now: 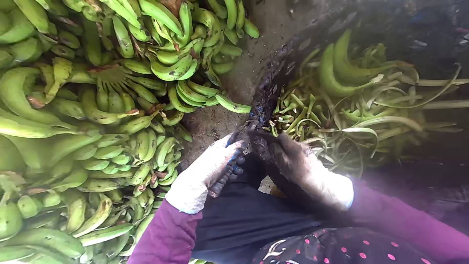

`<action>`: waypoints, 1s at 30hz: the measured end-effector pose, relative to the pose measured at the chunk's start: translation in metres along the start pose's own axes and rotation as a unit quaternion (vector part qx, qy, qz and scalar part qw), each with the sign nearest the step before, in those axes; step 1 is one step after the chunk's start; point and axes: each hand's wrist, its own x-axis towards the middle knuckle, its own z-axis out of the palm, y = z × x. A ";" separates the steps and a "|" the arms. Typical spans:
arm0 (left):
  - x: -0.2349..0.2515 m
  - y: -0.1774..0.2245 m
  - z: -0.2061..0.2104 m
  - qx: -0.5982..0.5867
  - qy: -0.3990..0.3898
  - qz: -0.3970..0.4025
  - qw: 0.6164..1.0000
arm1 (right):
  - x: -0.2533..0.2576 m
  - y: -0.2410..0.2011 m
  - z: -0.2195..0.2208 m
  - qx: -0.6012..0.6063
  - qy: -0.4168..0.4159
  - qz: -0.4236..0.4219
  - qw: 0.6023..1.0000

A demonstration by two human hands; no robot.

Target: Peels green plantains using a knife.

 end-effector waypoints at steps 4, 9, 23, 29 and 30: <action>-0.005 0.003 0.004 -0.015 0.008 -0.002 1.000 | 0.005 -0.003 -0.002 -0.007 -0.007 0.015 1.000; 0.002 -0.003 0.004 -0.016 -0.004 -0.006 1.000 | 0.004 0.000 -0.002 -0.035 0.008 -0.014 0.999; -0.024 0.022 0.008 0.002 0.023 -0.018 1.000 | 0.014 0.006 -0.002 -0.109 0.050 -0.064 0.991; -0.018 0.014 0.006 -0.009 0.006 -0.005 1.000 | 0.012 0.012 0.001 -0.096 0.059 -0.084 0.990; -0.020 0.017 0.006 -0.004 0.009 -0.002 1.000 | 0.013 0.010 0.000 -0.093 0.054 -0.080 0.991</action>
